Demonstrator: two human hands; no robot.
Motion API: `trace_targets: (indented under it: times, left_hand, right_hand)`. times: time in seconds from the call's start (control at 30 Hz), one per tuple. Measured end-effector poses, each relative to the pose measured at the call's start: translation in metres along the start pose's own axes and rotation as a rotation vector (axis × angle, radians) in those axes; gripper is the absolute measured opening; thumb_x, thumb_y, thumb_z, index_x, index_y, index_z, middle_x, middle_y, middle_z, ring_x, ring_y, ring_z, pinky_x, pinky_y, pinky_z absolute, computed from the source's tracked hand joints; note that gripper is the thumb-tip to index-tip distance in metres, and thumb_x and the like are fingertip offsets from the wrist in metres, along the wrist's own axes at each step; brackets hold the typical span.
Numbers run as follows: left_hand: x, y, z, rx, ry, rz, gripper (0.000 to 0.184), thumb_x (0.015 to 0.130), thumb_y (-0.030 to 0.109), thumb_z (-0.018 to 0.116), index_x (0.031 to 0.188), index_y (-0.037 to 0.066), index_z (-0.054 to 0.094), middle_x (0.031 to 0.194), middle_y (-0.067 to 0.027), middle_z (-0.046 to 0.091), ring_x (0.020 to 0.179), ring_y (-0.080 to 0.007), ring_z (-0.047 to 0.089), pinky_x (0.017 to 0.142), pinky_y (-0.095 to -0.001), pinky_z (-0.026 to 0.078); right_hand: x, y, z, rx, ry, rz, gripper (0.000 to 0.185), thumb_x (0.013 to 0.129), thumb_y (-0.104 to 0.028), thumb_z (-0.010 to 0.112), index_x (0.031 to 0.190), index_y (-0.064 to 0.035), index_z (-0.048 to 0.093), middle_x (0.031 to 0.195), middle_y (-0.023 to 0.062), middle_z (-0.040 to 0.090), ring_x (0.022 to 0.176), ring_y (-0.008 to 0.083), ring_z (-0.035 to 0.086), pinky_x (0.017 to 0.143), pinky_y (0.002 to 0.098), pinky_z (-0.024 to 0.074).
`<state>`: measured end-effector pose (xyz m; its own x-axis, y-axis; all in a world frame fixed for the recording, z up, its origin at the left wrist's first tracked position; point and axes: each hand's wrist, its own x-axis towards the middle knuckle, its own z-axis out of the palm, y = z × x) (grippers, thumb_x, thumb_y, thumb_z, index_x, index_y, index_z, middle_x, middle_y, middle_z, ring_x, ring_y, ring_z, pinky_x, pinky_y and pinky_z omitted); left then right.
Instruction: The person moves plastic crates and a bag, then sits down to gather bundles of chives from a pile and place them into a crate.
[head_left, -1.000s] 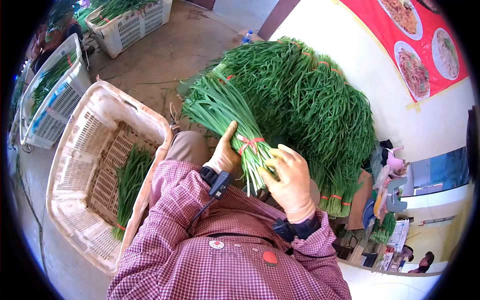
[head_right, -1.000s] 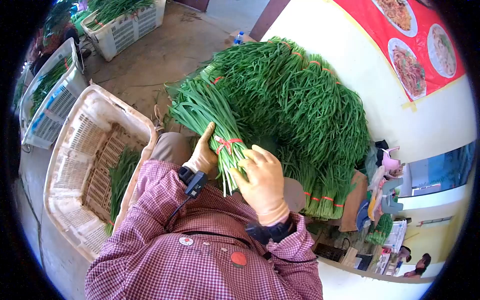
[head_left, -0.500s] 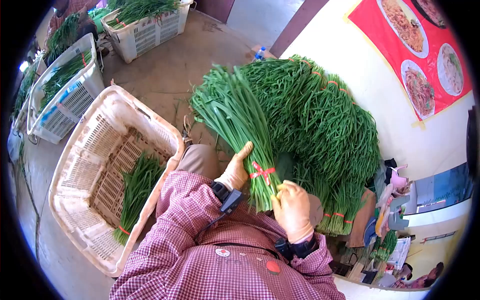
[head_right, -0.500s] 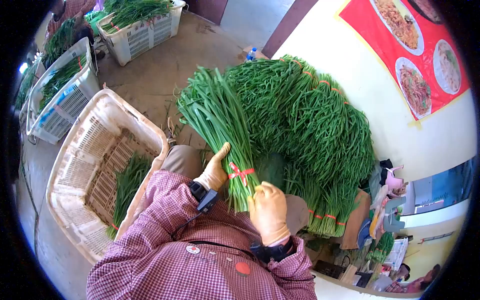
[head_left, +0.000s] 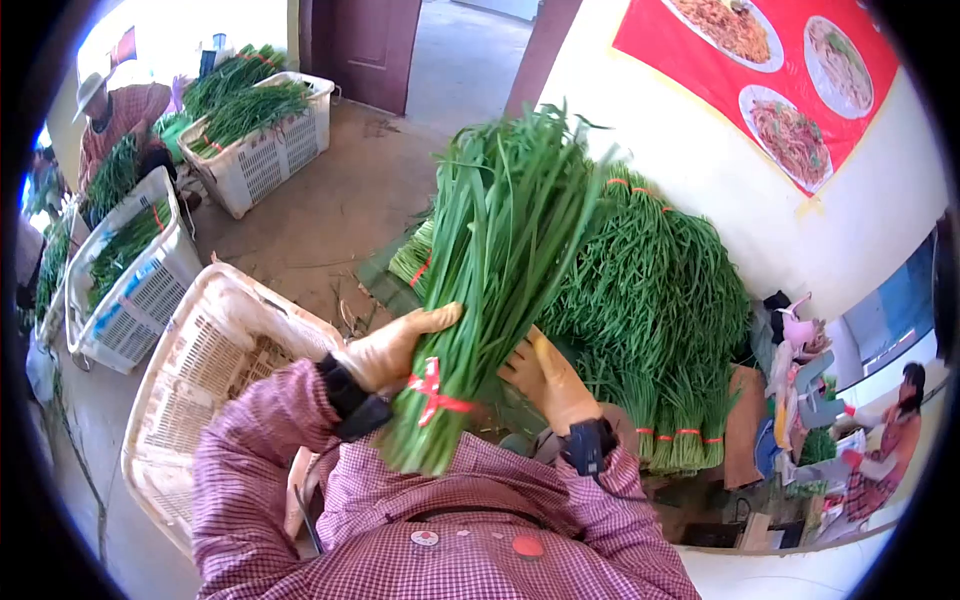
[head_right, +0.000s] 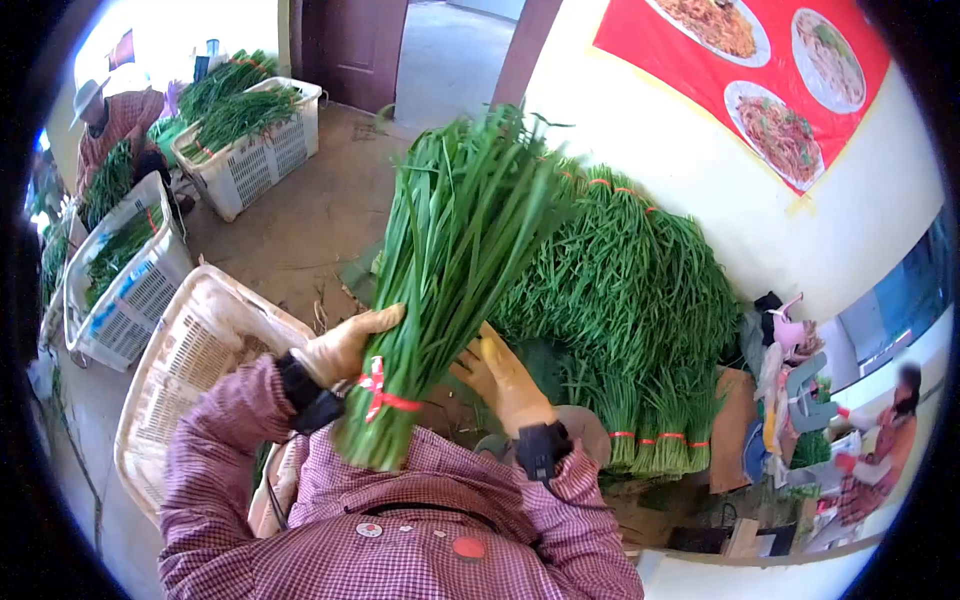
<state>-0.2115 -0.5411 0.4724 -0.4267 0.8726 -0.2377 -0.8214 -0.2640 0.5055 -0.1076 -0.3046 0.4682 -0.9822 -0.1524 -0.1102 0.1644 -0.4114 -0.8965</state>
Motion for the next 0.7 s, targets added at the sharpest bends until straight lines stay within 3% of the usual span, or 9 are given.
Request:
trace_targets:
  times: [0.13, 0.23, 0.3, 0.33, 0.43, 0.47, 0.53, 0.6, 0.7]
  left_hand:
    - [-0.054, 0.01, -0.01, 0.387, 0.082, -0.167, 0.06, 0.092, 0.038, 0.071, 0.138, 0.003, 0.053, 0.125, -0.0122, 0.068, 0.107, -0.0204, 0.069, 0.098, -0.0357, 0.055]
    - [-0.088, 0.0, -0.025, 0.458, 0.179, -0.294, 0.072, 0.093, 0.039, 0.068, 0.149, 0.004, 0.04, 0.138, -0.0109, 0.058, 0.124, -0.0201, 0.058, 0.106, -0.0361, 0.047]
    - [-0.097, -0.002, -0.033, 0.604, 0.082, -0.214, 0.093, 0.091, 0.046, 0.07, 0.157, 0.002, 0.021, 0.152, -0.0128, 0.042, 0.14, -0.0225, 0.039, 0.116, -0.037, 0.033]
    - [-0.096, -0.004, -0.036, 0.83, 0.068, -0.089, 0.102, 0.087, 0.054, 0.072, 0.156, 0.0, 0.02, 0.15, -0.0132, 0.042, 0.14, -0.0237, 0.038, 0.115, -0.0359, 0.032]
    - [-0.076, -0.023, -0.045, 1.037, 0.068, 0.167, 0.108, 0.08, 0.043, 0.084, 0.155, -0.002, 0.021, 0.145, -0.0133, 0.047, 0.135, -0.021, 0.042, 0.114, -0.0356, 0.034]
    - [-0.071, -0.024, -0.046, 1.115, 0.158, 0.161, 0.092, 0.081, 0.027, 0.086, 0.15, -0.001, 0.033, 0.135, -0.0115, 0.057, 0.124, -0.0193, 0.052, 0.108, -0.0352, 0.042]
    - [-0.066, -0.023, -0.044, 0.761, 0.212, -0.047, 0.071, 0.086, 0.024, 0.082, 0.142, 0.0, 0.046, 0.124, -0.0085, 0.064, 0.11, -0.0167, 0.06, 0.098, -0.0331, 0.049]
    - [-0.063, -0.025, -0.05, 0.621, 0.24, 0.023, 0.052, 0.091, 0.024, 0.075, 0.133, 0.001, 0.056, 0.116, -0.0067, 0.068, 0.1, -0.0148, 0.065, 0.088, -0.0313, 0.055]
    - [-0.058, -0.035, -0.077, 0.467, 0.341, 0.014, 0.041, 0.092, 0.019, 0.073, 0.127, 0.002, 0.06, 0.11, -0.006, 0.07, 0.089, -0.0148, 0.068, 0.081, -0.0304, 0.057]
  right_hand:
    - [0.02, 0.025, 0.002, 0.344, -0.048, 0.074, 0.079, 0.091, -0.054, 0.067, 0.15, -0.0078, 0.04, 0.145, 0.0096, 0.052, 0.129, 0.0279, 0.053, 0.11, 0.0468, 0.0403]
    - [0.027, 0.068, 0.012, -0.15, -0.019, -0.172, 0.051, 0.095, -0.019, 0.066, 0.142, -0.0081, 0.05, 0.136, 0.012, 0.059, 0.121, 0.027, 0.058, 0.104, 0.0413, 0.0486]
    - [0.017, 0.083, 0.024, 0.434, 0.077, 0.167, 0.044, 0.096, -0.009, 0.063, 0.139, -0.0056, 0.051, 0.135, 0.0124, 0.059, 0.122, 0.0249, 0.057, 0.105, 0.0372, 0.0477]
    - [0.009, 0.072, 0.051, 0.494, 0.074, 0.08, 0.044, 0.096, -0.018, 0.067, 0.137, -0.0046, 0.053, 0.137, 0.0107, 0.057, 0.123, 0.025, 0.056, 0.106, 0.0375, 0.0463]
    - [0.007, 0.107, 0.048, 0.198, 0.096, 0.001, 0.053, 0.09, -0.027, 0.076, 0.134, -0.0056, 0.056, 0.132, 0.0072, 0.061, 0.119, 0.0213, 0.057, 0.101, 0.0375, 0.0485]
    - [0.005, 0.104, 0.043, -0.07, 0.156, 0.13, 0.046, 0.089, -0.027, 0.078, 0.126, -0.0041, 0.064, 0.125, 0.0057, 0.065, 0.114, 0.0194, 0.059, 0.1, 0.0363, 0.0492]
    - [0.004, 0.115, 0.034, 0.115, 0.092, 0.073, 0.035, 0.094, -0.015, 0.072, 0.124, -0.0015, 0.063, 0.125, 0.0028, 0.065, 0.115, 0.0168, 0.06, 0.099, 0.0332, 0.05]
    - [-0.015, 0.115, 0.019, -0.099, 0.179, 0.12, 0.033, 0.093, -0.02, 0.073, 0.12, -0.001, 0.068, 0.119, 0.0041, 0.069, 0.107, 0.0166, 0.064, 0.097, 0.0324, 0.0507]
    - [-0.041, 0.131, 0.003, 0.024, 0.214, 0.145, 0.025, 0.097, -0.009, 0.065, 0.119, 0.0028, 0.067, 0.119, 0.0071, 0.069, 0.112, 0.0155, 0.064, 0.1, 0.0289, 0.0497]
